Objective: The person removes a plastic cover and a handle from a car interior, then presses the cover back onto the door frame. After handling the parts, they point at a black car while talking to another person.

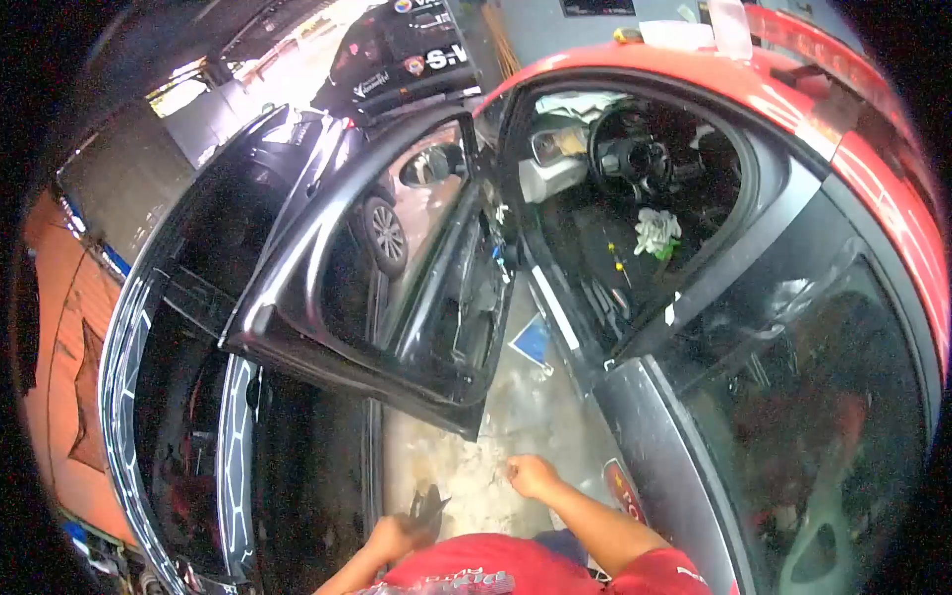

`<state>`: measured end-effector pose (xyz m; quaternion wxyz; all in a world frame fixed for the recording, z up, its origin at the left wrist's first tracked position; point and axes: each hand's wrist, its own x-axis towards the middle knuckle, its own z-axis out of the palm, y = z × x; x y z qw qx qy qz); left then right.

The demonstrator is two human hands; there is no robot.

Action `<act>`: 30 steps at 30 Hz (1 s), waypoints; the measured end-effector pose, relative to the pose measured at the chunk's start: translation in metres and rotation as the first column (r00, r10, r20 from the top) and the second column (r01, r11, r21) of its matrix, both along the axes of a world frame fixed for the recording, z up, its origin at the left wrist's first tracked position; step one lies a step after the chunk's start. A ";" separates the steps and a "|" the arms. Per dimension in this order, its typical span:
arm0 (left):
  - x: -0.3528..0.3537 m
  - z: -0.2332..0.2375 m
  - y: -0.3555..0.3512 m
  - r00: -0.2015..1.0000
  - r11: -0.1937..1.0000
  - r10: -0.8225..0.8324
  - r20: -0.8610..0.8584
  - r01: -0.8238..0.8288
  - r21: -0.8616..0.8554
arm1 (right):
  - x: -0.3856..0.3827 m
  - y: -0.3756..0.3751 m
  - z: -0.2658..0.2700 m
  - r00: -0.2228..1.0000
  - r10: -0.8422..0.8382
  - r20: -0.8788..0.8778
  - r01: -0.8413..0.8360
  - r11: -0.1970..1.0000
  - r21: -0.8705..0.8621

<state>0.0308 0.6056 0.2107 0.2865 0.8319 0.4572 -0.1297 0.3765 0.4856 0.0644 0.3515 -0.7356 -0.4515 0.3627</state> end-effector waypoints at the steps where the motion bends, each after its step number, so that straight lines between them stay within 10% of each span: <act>1: -0.001 0.001 -0.003 1.000 1.000 -0.001 -0.017 0.001 -0.013 | -0.004 -0.004 -0.008 1.000 -0.001 -0.017 0.001 1.000 -0.013; 4: 0.015 0.021 -0.012 0.997 1.000 -0.008 -0.071 0.008 0.000 | -0.006 -0.010 -0.010 0.987 -0.019 -0.159 0.040 0.991 0.131; 7: 0.031 0.040 -0.016 0.995 0.999 0.029 -0.094 -0.030 -0.014 | -0.007 -0.012 0.005 1.000 0.001 0.014 -0.001 0.999 0.038; 10: 0.038 0.037 -0.013 0.998 0.999 -0.008 -0.070 0.011 0.032 | -0.004 -0.006 -0.001 0.988 -0.107 0.109 0.071 0.953 0.296; 13: 0.039 0.026 -0.008 0.999 0.997 -0.039 -0.012 0.040 0.071 | 0.005 0.000 0.017 0.983 -0.109 -0.147 0.117 0.992 0.043; 16: 0.051 0.030 -0.009 0.997 0.994 -0.071 0.026 0.068 0.084 | 0.018 0.000 0.058 0.992 -0.106 0.073 0.114 0.986 -0.124; 19: 0.062 0.029 -0.008 0.996 0.998 -0.065 0.056 0.063 0.031 | 0.013 -0.004 0.055 0.996 0.010 -0.093 -0.014 0.999 -0.047; 21: 0.079 0.037 -0.011 0.990 0.990 -0.128 0.065 0.124 0.068 | -0.003 -0.005 0.060 0.952 0.150 -0.267 -0.033 0.916 0.400; 25: 0.091 0.016 -0.005 0.955 0.957 -0.291 0.058 0.291 0.001 | -0.021 -0.011 0.098 0.921 0.356 -0.156 -0.280 0.887 0.366; 30: 0.121 0.041 -0.016 0.979 0.985 -0.156 0.127 0.164 -0.049 | -0.022 -0.021 0.090 0.963 0.245 -0.115 -0.202 0.932 0.301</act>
